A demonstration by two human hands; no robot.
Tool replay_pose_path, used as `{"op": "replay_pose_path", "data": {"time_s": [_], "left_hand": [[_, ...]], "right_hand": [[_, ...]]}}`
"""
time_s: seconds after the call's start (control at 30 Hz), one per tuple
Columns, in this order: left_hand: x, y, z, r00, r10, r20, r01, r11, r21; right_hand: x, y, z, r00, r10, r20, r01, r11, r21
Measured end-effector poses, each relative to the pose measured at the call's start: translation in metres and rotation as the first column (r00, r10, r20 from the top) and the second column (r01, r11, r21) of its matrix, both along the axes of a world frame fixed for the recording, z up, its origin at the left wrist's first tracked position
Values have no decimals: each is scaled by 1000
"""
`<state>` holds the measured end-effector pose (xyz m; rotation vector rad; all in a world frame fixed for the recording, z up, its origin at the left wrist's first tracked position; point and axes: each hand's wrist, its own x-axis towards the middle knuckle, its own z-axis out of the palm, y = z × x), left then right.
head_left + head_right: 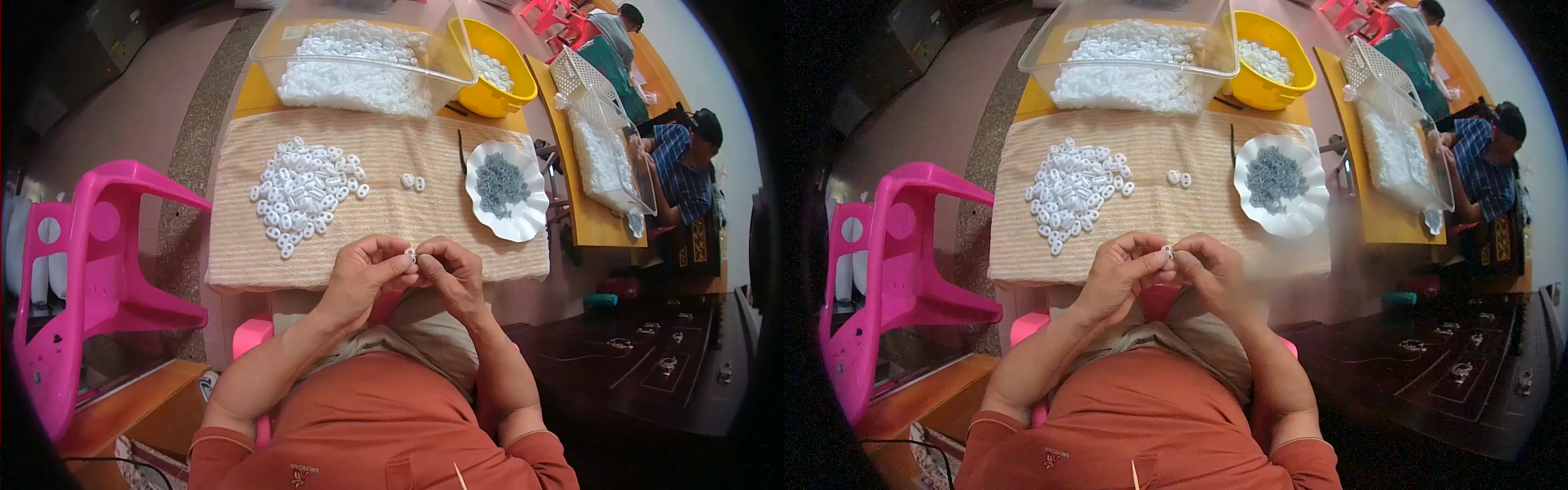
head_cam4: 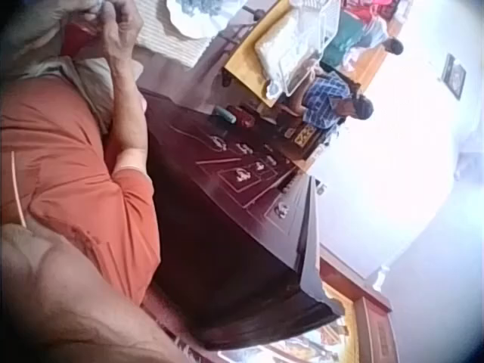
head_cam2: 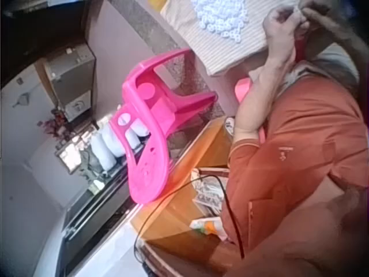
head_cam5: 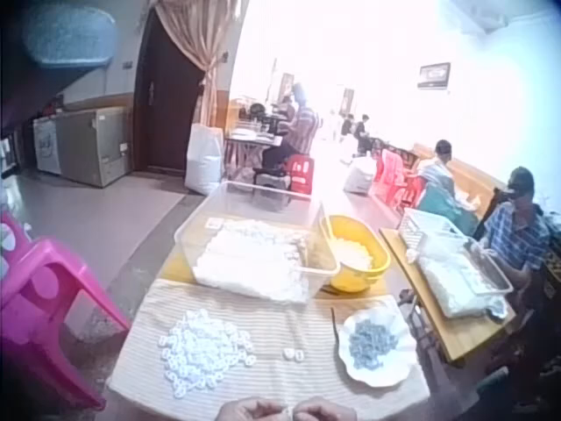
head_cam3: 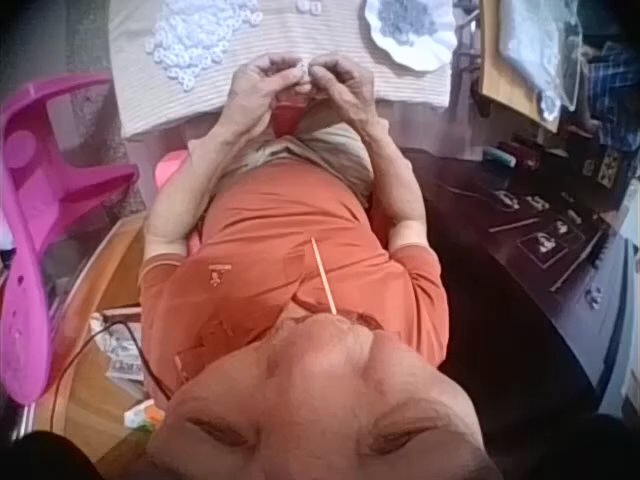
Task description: Manually assembling small white plastic hardware components by hand at a workstation.
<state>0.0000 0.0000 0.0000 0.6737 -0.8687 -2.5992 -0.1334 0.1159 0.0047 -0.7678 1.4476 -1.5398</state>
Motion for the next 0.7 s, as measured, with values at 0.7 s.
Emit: {"op": "replay_pose_path", "data": {"time_s": [0.7], "left_hand": [[3, -2, -3, 996, 26, 86, -11, 985, -172]], "right_hand": [[8, -7, -3, 994, -21, -104, 21, 1000, -2]]}}
